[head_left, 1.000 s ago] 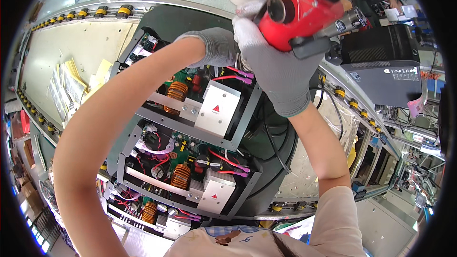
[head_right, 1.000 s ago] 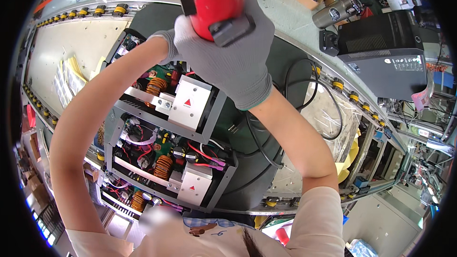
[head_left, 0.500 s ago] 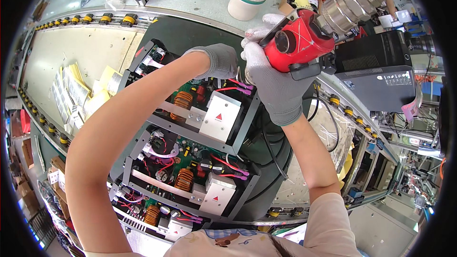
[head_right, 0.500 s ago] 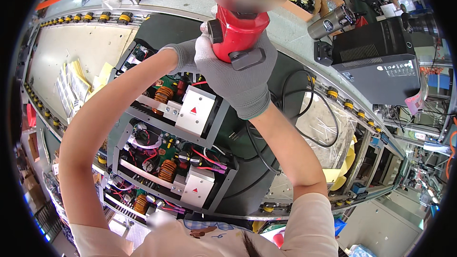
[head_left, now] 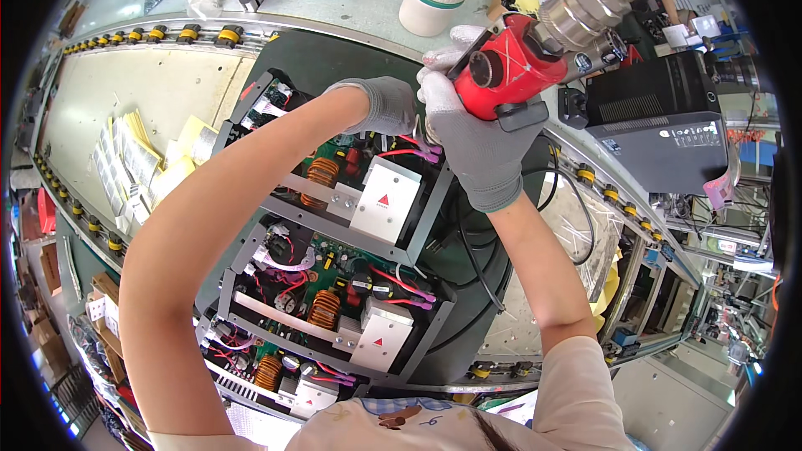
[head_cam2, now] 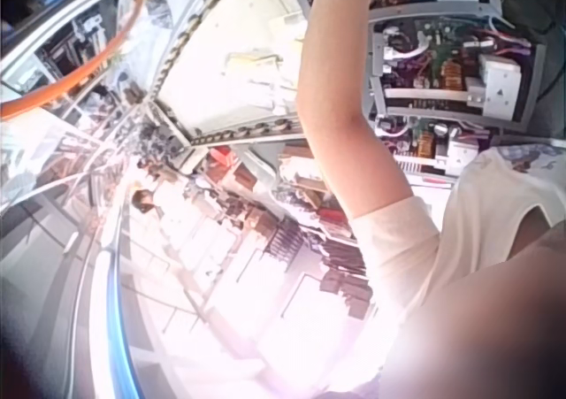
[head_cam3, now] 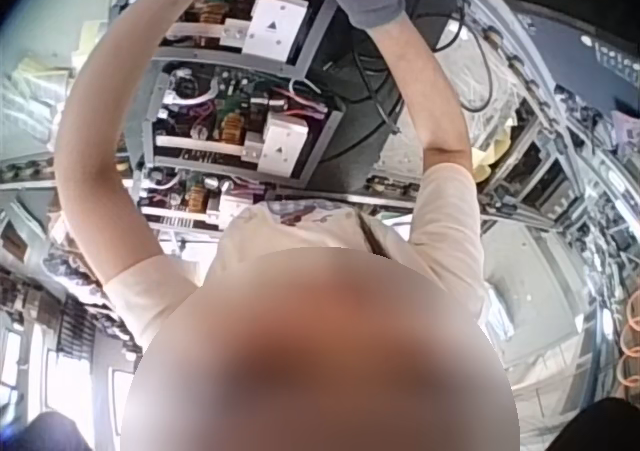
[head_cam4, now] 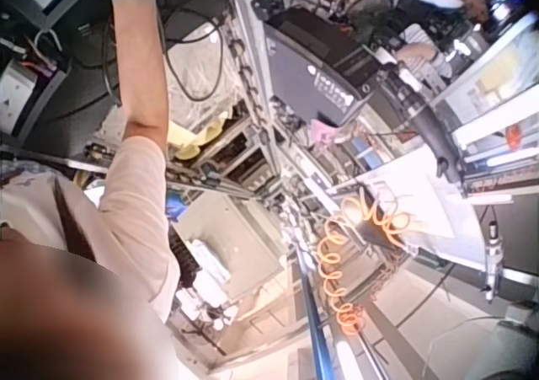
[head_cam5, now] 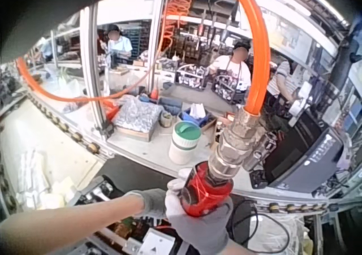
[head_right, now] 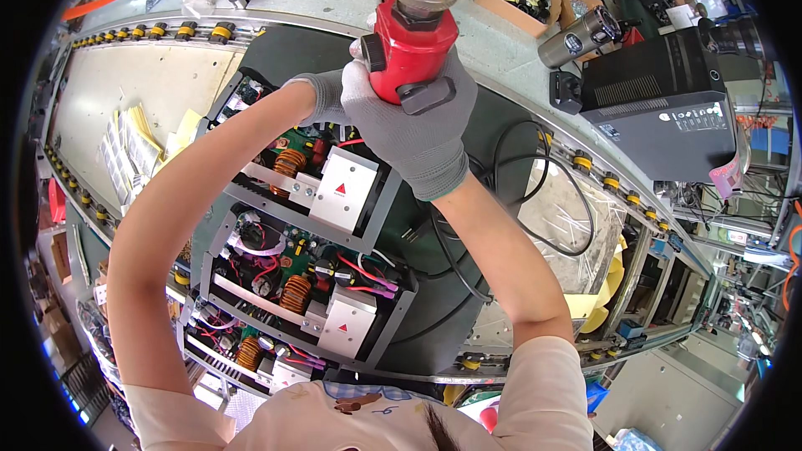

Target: Assembling electronic power supply units on a factory production line, including applying labels, using a hot glue gun, and securing wires with an electric screwdriver.

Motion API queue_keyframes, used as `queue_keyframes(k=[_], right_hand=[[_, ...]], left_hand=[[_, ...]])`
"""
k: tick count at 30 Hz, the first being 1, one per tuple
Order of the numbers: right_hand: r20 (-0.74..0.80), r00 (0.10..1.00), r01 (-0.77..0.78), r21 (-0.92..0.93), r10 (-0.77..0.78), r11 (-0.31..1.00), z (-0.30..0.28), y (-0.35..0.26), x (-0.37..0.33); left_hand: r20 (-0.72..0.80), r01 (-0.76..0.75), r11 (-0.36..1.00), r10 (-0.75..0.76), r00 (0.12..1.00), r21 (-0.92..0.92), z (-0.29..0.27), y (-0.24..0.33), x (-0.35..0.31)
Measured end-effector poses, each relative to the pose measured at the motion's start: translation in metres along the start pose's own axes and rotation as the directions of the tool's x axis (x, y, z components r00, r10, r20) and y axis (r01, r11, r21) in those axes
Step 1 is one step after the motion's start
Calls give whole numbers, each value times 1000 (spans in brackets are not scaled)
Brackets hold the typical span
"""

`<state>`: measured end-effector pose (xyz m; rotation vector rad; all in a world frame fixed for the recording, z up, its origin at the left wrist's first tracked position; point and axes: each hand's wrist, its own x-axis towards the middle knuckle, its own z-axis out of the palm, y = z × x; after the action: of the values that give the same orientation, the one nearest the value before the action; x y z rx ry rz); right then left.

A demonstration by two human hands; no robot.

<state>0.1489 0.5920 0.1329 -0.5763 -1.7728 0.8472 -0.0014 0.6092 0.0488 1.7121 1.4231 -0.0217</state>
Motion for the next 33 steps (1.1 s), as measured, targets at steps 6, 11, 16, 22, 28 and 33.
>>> queue_keyframes(k=[6, 11, 16, 22, 28, 33], right_hand=[[-1, 994, -108, 115, 108, 987, 0, -3, -1], [-47, 971, -224, 175, 236, 959, 6, -2, 0], [-59, 948, -288, 263, 313, 921, -1, -12, 21], [-50, 951, -277, 303, 305, 912, -12, -21, 41], [46, 961, -278, 185, 274, 943, -1, -6, 34], [120, 967, -230, 21, 226, 973, 6, 1, 28]], left_hand=[[-57, -35, 997, 38, 998, 67, 0, 0, -5], [-120, 100, 995, -98, 988, 8, -5, 16, -24], [-459, 264, 948, -158, 874, 176, -17, 39, -82], [-639, 244, 969, -164, 752, 38, 2, 27, -169], [-643, 205, 962, -274, 715, -181, 27, 23, -224], [-617, 181, 947, -310, 723, -264, 40, 19, -247]])
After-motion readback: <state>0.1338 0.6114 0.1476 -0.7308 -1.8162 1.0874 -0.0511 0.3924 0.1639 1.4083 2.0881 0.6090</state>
